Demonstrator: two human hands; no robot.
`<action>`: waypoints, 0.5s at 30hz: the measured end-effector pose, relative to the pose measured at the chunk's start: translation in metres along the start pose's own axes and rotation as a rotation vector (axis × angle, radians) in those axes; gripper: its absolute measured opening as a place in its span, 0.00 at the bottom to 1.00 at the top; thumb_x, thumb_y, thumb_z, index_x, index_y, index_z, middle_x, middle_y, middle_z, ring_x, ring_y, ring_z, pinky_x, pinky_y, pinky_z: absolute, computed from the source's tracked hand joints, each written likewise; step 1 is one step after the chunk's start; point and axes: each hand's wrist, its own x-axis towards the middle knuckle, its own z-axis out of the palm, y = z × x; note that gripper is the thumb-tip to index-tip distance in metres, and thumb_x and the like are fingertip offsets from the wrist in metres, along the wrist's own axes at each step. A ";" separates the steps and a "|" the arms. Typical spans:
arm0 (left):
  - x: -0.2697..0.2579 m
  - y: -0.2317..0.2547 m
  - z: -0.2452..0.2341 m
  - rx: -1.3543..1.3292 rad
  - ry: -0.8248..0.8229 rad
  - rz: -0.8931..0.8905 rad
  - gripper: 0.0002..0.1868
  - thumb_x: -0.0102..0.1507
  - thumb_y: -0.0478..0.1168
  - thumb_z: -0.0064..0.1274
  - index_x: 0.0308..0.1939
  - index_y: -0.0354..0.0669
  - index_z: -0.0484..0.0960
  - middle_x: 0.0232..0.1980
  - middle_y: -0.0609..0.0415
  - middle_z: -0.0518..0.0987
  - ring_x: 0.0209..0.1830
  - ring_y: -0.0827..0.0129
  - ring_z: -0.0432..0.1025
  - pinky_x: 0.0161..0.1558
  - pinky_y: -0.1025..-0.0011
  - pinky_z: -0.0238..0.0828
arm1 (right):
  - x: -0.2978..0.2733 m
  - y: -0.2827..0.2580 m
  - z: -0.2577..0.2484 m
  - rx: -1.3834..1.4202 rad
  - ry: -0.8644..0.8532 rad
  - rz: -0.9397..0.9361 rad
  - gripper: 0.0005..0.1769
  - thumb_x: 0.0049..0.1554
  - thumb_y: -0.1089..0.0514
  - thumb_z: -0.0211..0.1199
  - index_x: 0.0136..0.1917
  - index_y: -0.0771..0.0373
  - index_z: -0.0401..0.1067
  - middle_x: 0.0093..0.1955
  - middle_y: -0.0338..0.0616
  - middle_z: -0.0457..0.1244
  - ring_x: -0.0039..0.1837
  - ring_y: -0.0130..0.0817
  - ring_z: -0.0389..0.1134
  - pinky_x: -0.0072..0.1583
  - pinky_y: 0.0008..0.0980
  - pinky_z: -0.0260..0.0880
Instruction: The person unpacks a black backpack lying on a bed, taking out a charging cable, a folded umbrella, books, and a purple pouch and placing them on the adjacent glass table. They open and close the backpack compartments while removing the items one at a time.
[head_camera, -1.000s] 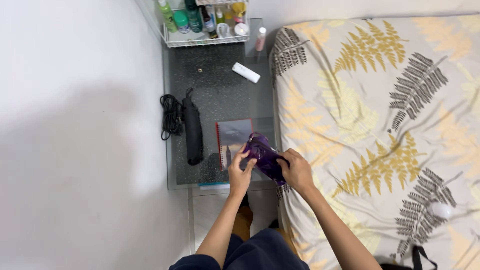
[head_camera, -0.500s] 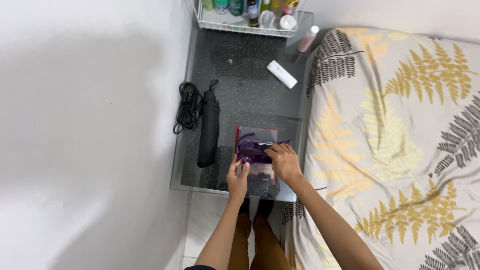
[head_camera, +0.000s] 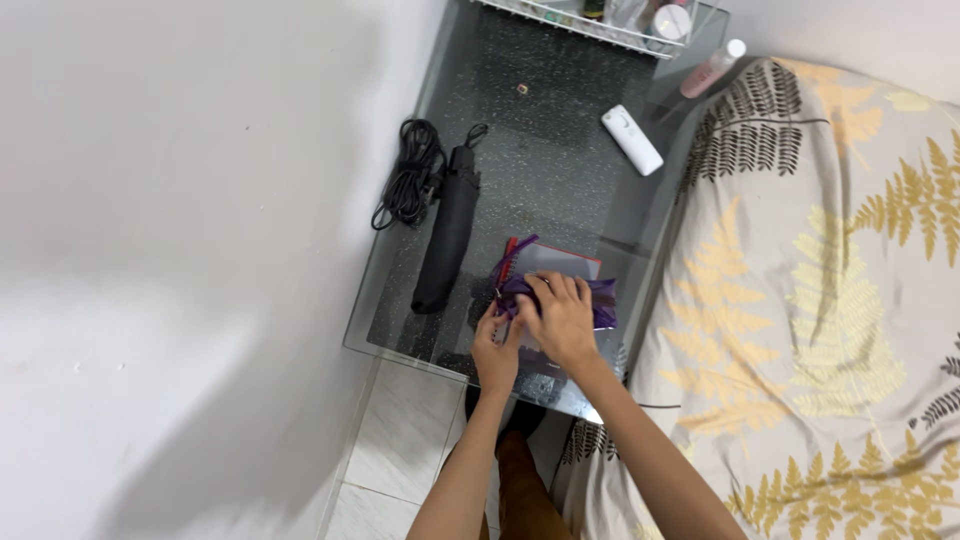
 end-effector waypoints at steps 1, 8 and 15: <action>0.001 -0.002 0.001 0.036 0.009 0.000 0.18 0.63 0.44 0.60 0.52 0.35 0.84 0.72 0.51 0.74 0.65 0.66 0.73 0.53 0.63 0.73 | 0.008 -0.010 0.007 -0.027 -0.024 0.011 0.27 0.54 0.45 0.65 0.62 0.60 0.74 0.64 0.46 0.63 0.68 0.44 0.62 0.74 0.58 0.49; -0.001 -0.033 0.012 -0.110 0.062 0.080 0.24 0.59 0.33 0.60 0.61 0.38 0.80 0.68 0.50 0.72 0.64 0.64 0.72 0.59 0.67 0.75 | 0.045 -0.040 0.056 -0.350 -0.288 0.200 0.25 0.49 0.38 0.70 0.49 0.59 0.80 0.63 0.47 0.61 0.68 0.43 0.58 0.74 0.61 0.43; -0.003 -0.020 0.007 0.111 0.073 0.113 0.11 0.62 0.33 0.58 0.48 0.31 0.81 0.47 0.47 0.80 0.47 0.58 0.78 0.45 0.65 0.73 | 0.017 -0.043 0.060 -0.052 0.073 0.018 0.13 0.55 0.50 0.67 0.43 0.62 0.80 0.57 0.42 0.64 0.66 0.42 0.61 0.75 0.64 0.42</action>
